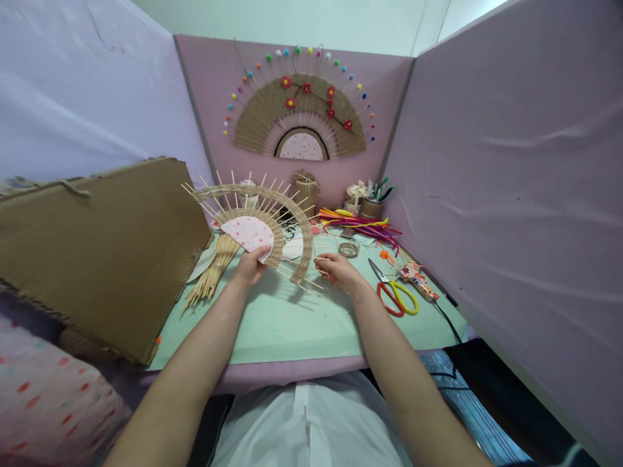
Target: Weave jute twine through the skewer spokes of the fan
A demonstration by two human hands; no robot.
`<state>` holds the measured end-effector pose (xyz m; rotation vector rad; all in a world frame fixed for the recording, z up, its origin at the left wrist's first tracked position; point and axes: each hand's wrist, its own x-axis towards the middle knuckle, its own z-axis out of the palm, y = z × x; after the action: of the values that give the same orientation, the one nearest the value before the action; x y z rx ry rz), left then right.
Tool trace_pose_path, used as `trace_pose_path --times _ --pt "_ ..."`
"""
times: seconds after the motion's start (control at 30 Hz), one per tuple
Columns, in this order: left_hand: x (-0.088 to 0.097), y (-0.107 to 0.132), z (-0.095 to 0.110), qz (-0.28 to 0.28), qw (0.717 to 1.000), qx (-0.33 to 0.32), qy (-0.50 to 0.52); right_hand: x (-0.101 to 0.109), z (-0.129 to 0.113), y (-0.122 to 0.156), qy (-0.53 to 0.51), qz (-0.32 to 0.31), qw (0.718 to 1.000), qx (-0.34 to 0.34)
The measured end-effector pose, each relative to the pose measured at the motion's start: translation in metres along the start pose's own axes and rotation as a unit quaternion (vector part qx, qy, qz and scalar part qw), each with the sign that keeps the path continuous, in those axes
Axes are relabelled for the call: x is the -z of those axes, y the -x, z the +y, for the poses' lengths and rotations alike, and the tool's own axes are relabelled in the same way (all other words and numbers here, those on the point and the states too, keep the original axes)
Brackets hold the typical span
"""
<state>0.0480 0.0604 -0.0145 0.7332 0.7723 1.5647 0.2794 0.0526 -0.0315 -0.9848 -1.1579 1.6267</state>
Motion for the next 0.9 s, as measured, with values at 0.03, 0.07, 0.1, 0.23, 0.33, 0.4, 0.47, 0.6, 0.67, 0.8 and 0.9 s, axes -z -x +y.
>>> trace_pose_path --times 0.03,0.07,0.1,0.23,0.33,0.4,0.47,0.6,0.67,0.8,0.9 --pt "0.0 -0.001 0.0 -0.003 1.0 -0.004 -0.002 0.003 0.002 0.0 0.009 0.006 1.0 0.001" --pt "0.0 -0.001 -0.001 -0.004 1.0 -0.011 -0.004 0.006 0.005 0.001 0.02 0.014 1.0 0.005" --pt "0.0 -0.002 -0.002 -0.004 1.0 -0.018 -0.004 0.009 0.008 0.003 0.033 0.025 0.999 0.012" --pt "-0.001 -0.004 -0.006 0.0 0.999 -0.039 -0.005 0.017 0.016 0.008 0.108 0.071 0.989 0.066" --pt "-0.002 -0.003 -0.008 0.007 0.999 -0.046 -0.003 0.017 0.02 0.01 0.186 0.1 0.97 0.122" --pt "-0.003 -0.002 -0.008 0.015 0.998 -0.058 -0.005 0.015 0.022 0.011 0.245 0.124 0.949 0.158" --pt "-0.004 -0.001 -0.008 0.021 0.998 -0.065 -0.014 0.014 0.023 0.011 0.3 0.15 0.921 0.197" --pt "-0.004 0.001 -0.008 0.036 0.997 -0.07 -0.025 0.013 0.025 0.013 0.383 0.19 0.857 0.286" --pt "-0.005 0.0 -0.01 0.037 0.996 -0.076 -0.023 0.012 0.025 0.015 0.397 0.196 0.841 0.311" --pt "-0.013 -0.006 -0.014 0.036 0.996 -0.075 -0.02 0.007 0.022 0.018 0.403 0.216 0.826 0.331" --pt "-0.026 -0.013 -0.013 0.013 0.997 -0.073 -0.006 0.006 0.018 0.021 0.377 0.245 0.826 0.339"
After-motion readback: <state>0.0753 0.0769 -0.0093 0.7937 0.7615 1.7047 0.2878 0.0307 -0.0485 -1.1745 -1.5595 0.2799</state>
